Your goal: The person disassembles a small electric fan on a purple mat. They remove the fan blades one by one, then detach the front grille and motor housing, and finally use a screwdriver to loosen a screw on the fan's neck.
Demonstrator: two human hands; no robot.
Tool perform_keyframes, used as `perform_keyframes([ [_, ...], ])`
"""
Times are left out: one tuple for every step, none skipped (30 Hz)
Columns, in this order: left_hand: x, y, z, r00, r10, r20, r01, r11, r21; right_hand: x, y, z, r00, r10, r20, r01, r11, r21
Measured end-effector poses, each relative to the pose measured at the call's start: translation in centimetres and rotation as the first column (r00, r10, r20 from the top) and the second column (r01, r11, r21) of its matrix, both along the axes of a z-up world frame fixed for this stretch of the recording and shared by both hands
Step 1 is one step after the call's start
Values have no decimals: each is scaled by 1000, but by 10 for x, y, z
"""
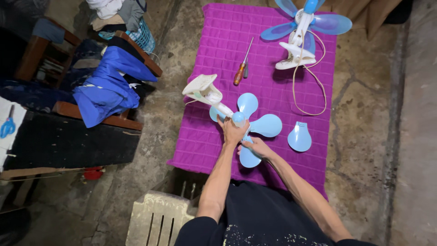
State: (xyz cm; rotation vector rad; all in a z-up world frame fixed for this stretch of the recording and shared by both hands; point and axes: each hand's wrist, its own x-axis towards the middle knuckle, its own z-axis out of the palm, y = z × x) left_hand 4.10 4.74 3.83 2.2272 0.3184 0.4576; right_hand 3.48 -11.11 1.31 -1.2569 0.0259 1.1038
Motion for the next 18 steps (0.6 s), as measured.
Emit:
perform_keyframes([
  [2,-3,-1,1000,7,-5,-7,1000,-13,3,-4,0,997,53,54,-53,999,5],
  [4,-4,-2,1000,12,-14,-12,1000,-23,6,-8,1,989,103,105,-105,994,9],
  [5,-6,-5,1000,17,-23,-18,999,-33,12,-14,2,976,153,155,-156,988,11],
  [8,-9,-8,999,43,1,-42,998,-48,22,-21,6,957,231,175,-236,972,7],
  [11,-14,-11,997,68,24,-66,996,-64,35,-29,10,932,307,195,-313,950,2],
  [13,-19,-15,995,91,45,-87,993,-82,46,-35,13,901,379,211,-386,922,-6],
  [15,-22,-19,993,107,43,-103,992,-78,55,-39,15,896,404,182,-406,913,-25],
  [17,-24,-23,992,123,41,-119,990,-74,63,-41,18,891,428,152,-427,903,-45],
  [20,-27,-27,990,138,38,-136,988,-70,64,-42,20,884,452,122,-448,892,-63],
  [22,-27,-30,987,160,-7,-160,986,-51,59,-40,21,923,370,109,-369,929,-27],
  [24,-27,-32,982,182,-52,-183,983,-31,52,-34,22,954,285,93,-287,958,7],
  [31,-25,-33,975,204,-90,-206,979,-10,47,-29,24,977,199,81,-202,979,38],
  [40,-23,-32,970,240,-47,-241,970,-16,38,-25,26,990,121,74,-122,992,14],
  [47,-21,-32,961,276,-6,-276,961,-25,26,-20,27,997,43,68,-42,999,-14],
  [53,-19,-31,949,312,34,-311,950,-36,16,-20,28,997,-35,64,38,998,-42],
  [57,-15,-30,954,294,60,-294,956,-20,12,-22,28,996,-34,80,39,997,-62],
  [61,-9,-29,957,276,86,-276,961,-4,9,-25,27,995,-32,96,40,996,-81],
  [59,-3,-29,960,259,107,-262,965,15,6,-30,25,994,-27,108,38,994,-100],
])
